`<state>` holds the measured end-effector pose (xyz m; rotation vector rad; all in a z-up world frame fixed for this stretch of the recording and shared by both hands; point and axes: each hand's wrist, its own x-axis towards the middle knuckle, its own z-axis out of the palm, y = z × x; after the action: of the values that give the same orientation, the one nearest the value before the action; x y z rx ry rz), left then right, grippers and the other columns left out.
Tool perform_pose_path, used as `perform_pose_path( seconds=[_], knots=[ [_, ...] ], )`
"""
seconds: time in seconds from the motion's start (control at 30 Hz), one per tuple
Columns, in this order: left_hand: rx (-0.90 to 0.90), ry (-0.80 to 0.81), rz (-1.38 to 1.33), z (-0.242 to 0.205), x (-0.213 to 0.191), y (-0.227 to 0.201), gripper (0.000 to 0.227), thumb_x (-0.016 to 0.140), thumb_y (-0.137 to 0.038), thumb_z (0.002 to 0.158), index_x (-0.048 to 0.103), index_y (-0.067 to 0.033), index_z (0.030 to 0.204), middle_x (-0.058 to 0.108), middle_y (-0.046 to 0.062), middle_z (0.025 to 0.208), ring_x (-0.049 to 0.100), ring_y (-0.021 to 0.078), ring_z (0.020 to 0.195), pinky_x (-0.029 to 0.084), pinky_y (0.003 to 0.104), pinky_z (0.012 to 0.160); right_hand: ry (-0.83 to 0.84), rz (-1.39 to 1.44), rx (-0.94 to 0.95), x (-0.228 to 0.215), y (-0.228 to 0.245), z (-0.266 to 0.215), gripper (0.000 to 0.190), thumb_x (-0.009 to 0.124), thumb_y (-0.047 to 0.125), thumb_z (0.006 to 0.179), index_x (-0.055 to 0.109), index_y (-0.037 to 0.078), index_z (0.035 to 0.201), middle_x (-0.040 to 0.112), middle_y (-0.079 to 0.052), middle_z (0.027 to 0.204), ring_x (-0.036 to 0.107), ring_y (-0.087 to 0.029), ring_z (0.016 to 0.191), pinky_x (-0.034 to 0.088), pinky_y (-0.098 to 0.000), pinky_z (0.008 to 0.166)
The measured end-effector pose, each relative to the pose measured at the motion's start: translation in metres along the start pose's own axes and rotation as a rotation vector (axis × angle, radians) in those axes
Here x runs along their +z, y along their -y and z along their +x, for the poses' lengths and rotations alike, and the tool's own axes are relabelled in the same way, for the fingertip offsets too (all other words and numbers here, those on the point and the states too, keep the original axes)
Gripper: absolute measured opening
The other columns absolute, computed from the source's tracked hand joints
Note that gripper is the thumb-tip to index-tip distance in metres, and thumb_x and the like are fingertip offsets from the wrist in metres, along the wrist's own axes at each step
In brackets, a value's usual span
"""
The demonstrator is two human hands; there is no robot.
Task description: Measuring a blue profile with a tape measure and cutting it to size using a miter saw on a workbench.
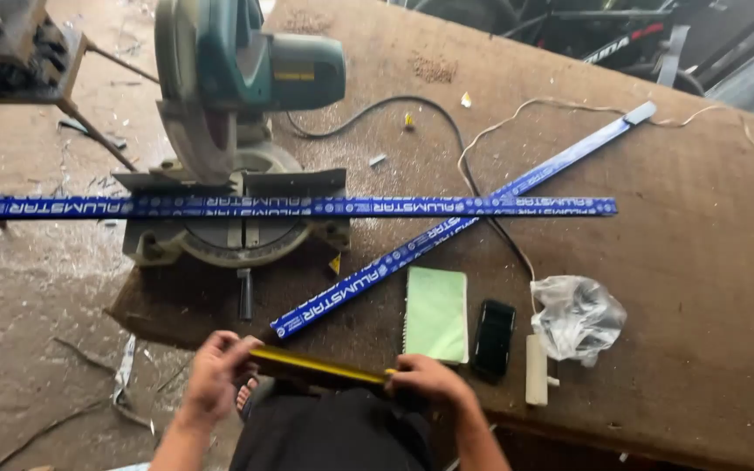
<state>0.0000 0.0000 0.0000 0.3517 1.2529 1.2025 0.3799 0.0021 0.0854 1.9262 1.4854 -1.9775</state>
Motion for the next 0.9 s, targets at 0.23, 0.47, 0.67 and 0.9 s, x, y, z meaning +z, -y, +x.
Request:
perform_pose_path(
  seconds=[0.23, 0.47, 0.67, 0.9],
  knots=[
    [0.129, -0.153, 0.044, 0.0, -0.029, -0.056, 0.026, 0.079, -0.012, 0.092, 0.055, -0.014, 0.102, 0.073, 0.011, 0.09, 0.072, 0.0237, 0.07, 0.057, 0.029, 0.057, 0.001, -0.159, 0.015, -0.037, -0.015, -0.033, 0.03, 0.069, 0.035, 0.077, 0.077, 0.012, 0.094, 0.074, -0.014, 0.089, 0.068, -0.029, 0.091, 0.052, -0.0399, 0.083],
    [0.165, -0.081, -0.087, -0.015, 0.028, -0.083, 0.029, 0.079, -0.007, 0.088, 0.055, -0.0159, 0.101, 0.074, 0.012, 0.088, 0.072, 0.0209, 0.068, 0.059, 0.027, 0.056, 0.024, -0.218, 0.07, -0.061, 0.008, -0.054, 0.038, 0.07, 0.048, 0.089, 0.073, 0.01, 0.088, 0.067, -0.008, 0.08, 0.059, -0.019, 0.074, 0.044, -0.0326, 0.071],
    [0.31, 0.126, 0.007, -0.029, 0.067, -0.105, 0.048, 0.069, 0.002, 0.089, 0.051, -0.0091, 0.133, 0.073, 0.02, 0.104, 0.07, 0.0246, 0.092, 0.062, 0.034, 0.078, 0.129, -0.082, -0.034, -0.084, -0.017, -0.043, 0.038, 0.067, 0.044, 0.096, 0.064, 0.01, 0.079, 0.058, -0.001, 0.08, 0.055, -0.013, 0.074, 0.044, -0.0285, 0.077],
    [0.618, 0.202, 0.9, -0.033, 0.087, -0.107, 0.067, 0.087, -0.019, 0.078, 0.056, -0.0224, 0.138, 0.053, 0.007, 0.128, 0.064, 0.0186, 0.093, 0.063, 0.033, 0.086, 0.225, 0.105, -0.125, -0.098, -0.059, -0.022, 0.044, 0.07, 0.036, 0.102, 0.046, 0.014, 0.072, 0.036, 0.002, 0.074, 0.032, -0.011, 0.064, 0.029, -0.0297, 0.066]
  ],
)
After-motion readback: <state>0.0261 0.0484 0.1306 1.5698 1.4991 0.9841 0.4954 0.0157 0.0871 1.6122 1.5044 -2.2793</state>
